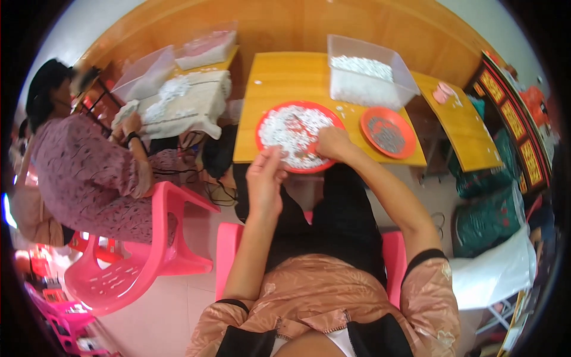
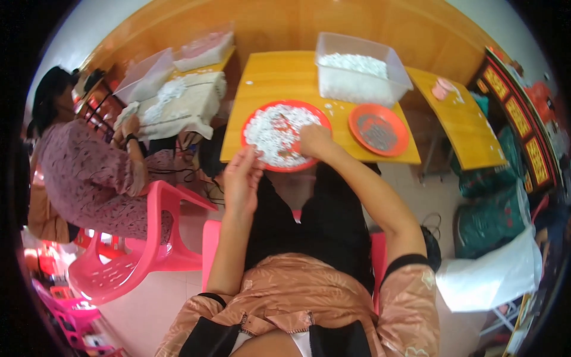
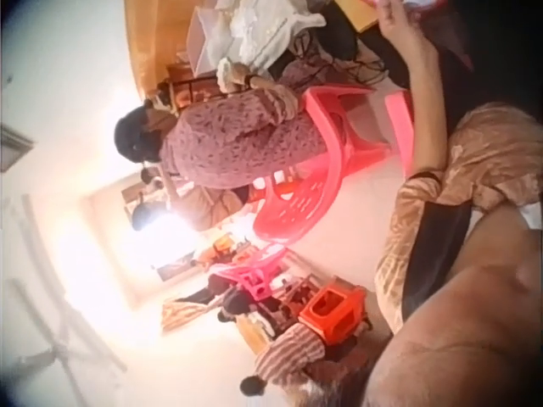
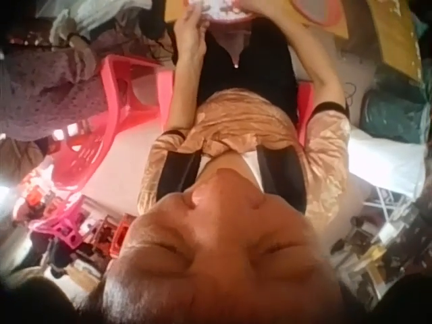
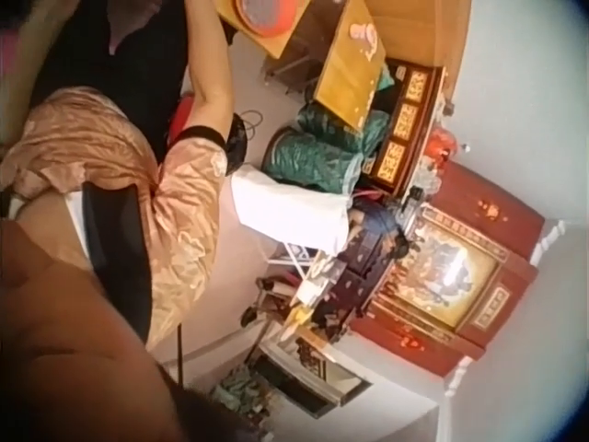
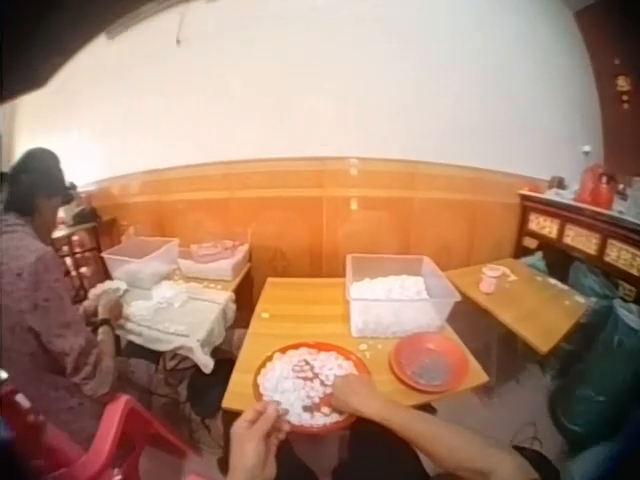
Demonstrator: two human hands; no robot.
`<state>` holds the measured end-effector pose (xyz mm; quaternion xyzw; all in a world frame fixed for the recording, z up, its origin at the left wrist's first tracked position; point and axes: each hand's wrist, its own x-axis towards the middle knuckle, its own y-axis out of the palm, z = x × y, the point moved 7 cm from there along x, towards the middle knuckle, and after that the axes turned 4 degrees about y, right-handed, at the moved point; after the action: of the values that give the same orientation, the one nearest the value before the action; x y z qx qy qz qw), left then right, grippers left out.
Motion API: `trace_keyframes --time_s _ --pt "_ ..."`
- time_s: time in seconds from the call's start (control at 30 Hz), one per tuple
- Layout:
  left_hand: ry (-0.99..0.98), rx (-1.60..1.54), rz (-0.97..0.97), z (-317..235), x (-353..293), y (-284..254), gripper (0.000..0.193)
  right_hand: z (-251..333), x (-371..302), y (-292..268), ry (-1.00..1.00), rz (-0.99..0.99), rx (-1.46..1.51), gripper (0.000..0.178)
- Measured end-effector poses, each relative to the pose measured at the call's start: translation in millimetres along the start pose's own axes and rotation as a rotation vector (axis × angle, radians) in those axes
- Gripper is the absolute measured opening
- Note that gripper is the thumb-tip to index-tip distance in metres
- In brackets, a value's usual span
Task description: Assembling small white plastic components with metal inserts at a workspace.
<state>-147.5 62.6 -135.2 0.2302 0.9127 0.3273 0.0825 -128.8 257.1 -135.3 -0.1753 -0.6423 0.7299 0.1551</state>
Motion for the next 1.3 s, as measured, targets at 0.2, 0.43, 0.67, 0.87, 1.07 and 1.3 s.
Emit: trace_keyframes --time_s 0.2,0.43,0.67,0.87,1.07,1.3 --pt "-0.048 0.027 0.052 8 -8 10 0.015 -10 -8 2 -0.096 -0.262 0.284 0.023" --pt "-0.052 0.051 0.077 8 -12 15 0.014 -4 -23 -22 -0.078 -0.4 0.61 0.014" --pt "0.033 0.189 0.15 7 -20 23 0.014 13 -71 -11 -0.073 -0.147 1.369 0.008" --pt "0.094 0.302 0.23 10 -25 36 0.023 25 -97 -21 -0.193 -0.096 1.501 0.014" --pt "0.302 0.638 0.176 -9 -24 39 0.019 29 -97 -32 -0.301 -0.208 1.563 0.011" --pt "0.322 0.799 0.221 -5 -14 34 0.018 25 -103 -44 -0.274 -0.341 1.339 0.012"
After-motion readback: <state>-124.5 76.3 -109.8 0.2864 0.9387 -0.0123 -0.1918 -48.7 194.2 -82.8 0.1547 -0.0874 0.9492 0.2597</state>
